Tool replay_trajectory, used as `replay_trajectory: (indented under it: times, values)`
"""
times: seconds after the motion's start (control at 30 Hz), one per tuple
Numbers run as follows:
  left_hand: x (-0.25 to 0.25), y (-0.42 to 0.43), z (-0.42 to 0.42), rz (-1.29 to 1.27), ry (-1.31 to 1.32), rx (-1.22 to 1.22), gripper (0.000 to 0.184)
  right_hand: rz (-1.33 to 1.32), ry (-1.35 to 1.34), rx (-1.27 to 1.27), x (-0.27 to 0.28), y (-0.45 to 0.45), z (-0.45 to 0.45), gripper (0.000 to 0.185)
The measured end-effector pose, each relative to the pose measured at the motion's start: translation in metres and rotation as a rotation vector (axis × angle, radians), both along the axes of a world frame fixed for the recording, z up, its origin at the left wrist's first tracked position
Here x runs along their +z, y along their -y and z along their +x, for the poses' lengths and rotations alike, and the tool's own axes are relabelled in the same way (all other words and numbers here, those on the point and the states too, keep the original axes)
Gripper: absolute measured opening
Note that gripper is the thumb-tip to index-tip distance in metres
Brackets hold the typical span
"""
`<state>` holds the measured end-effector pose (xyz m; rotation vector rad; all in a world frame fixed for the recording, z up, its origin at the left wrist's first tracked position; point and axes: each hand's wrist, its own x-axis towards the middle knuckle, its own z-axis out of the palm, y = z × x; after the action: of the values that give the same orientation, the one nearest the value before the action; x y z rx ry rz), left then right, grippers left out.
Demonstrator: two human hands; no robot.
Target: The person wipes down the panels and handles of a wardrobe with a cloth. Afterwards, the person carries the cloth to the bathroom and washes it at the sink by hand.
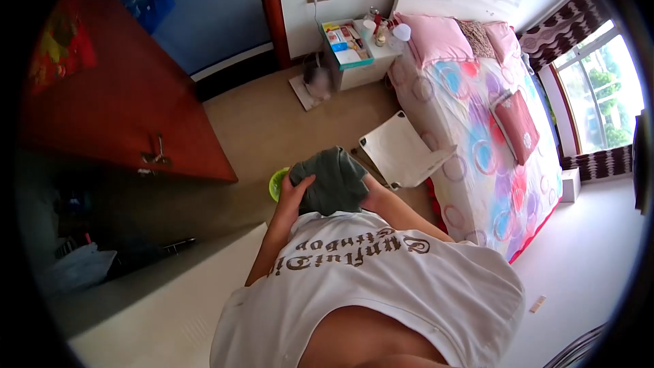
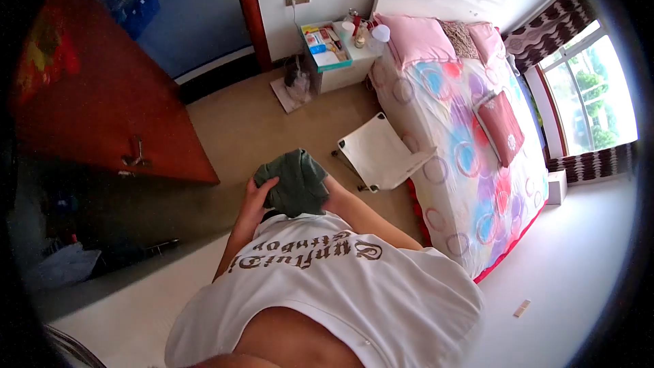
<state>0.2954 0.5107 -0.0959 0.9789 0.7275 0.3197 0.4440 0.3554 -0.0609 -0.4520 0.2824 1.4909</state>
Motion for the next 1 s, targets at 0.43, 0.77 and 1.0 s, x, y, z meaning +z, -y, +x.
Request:
replay_trajectory:
  times: [0.43,0.77,1.0]
  values:
    - [0.003,-0.148,0.217,-0.219,-0.035,0.127,0.045,-0.212,0.294,0.178,-0.032,-0.156,0.265,0.054]
    - [0.013,-0.269,0.309,-0.283,0.053,0.327,0.048,-0.404,0.683,0.450,-0.017,-0.341,0.408,0.037]
    - [-0.020,-0.390,0.290,-0.422,0.149,0.464,0.055,-0.316,0.750,0.568,-0.045,-0.505,0.389,0.037]
